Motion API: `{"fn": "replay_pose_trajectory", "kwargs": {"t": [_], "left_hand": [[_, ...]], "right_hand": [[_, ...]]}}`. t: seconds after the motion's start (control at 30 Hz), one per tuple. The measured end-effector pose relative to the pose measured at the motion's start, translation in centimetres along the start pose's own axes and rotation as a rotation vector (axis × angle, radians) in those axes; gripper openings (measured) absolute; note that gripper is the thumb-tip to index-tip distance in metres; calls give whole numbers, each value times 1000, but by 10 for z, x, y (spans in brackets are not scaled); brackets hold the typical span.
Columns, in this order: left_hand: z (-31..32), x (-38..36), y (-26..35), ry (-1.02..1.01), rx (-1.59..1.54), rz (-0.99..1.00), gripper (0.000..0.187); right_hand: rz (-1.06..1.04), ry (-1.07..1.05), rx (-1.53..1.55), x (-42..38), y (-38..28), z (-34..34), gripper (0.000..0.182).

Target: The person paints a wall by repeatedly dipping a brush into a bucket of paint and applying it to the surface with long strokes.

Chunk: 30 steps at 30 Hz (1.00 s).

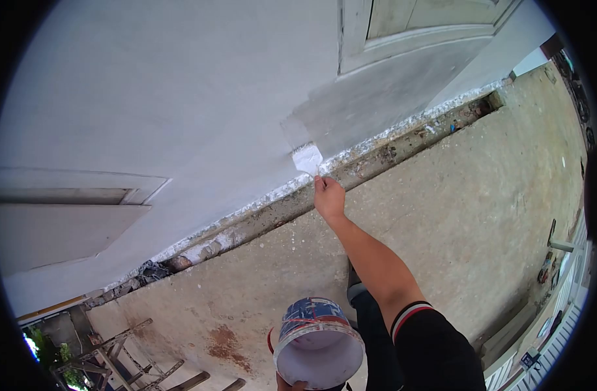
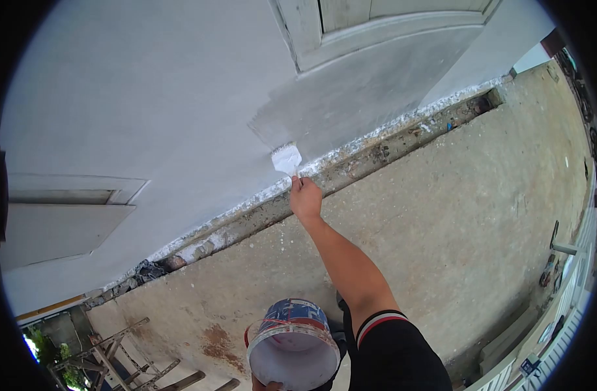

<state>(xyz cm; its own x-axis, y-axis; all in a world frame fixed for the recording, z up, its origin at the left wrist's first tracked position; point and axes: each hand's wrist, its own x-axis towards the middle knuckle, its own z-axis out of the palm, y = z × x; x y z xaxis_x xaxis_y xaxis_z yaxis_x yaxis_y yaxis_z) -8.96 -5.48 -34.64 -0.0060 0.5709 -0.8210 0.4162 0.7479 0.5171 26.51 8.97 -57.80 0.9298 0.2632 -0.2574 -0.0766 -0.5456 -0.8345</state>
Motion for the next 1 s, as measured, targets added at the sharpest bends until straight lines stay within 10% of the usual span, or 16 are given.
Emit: {"fn": "replay_pose_trajectory", "kwargs": {"t": [0.3,0.5,0.73,1.0], "left_hand": [[-76,-142,58,-30,-154,136,65],[-139,-176,44,-50,-233,401,68],[-176,-242,77,-91,-254,428,64],[-202,-276,86,-76,-228,514,63]], "right_hand": [[-270,119,-30,-115,-106,-120,32],[211,-381,341,-297,-156,-293,29],[268,-733,320,-436,-243,-434,15],[-614,-865,-510,-480,-345,-450,20]]}}
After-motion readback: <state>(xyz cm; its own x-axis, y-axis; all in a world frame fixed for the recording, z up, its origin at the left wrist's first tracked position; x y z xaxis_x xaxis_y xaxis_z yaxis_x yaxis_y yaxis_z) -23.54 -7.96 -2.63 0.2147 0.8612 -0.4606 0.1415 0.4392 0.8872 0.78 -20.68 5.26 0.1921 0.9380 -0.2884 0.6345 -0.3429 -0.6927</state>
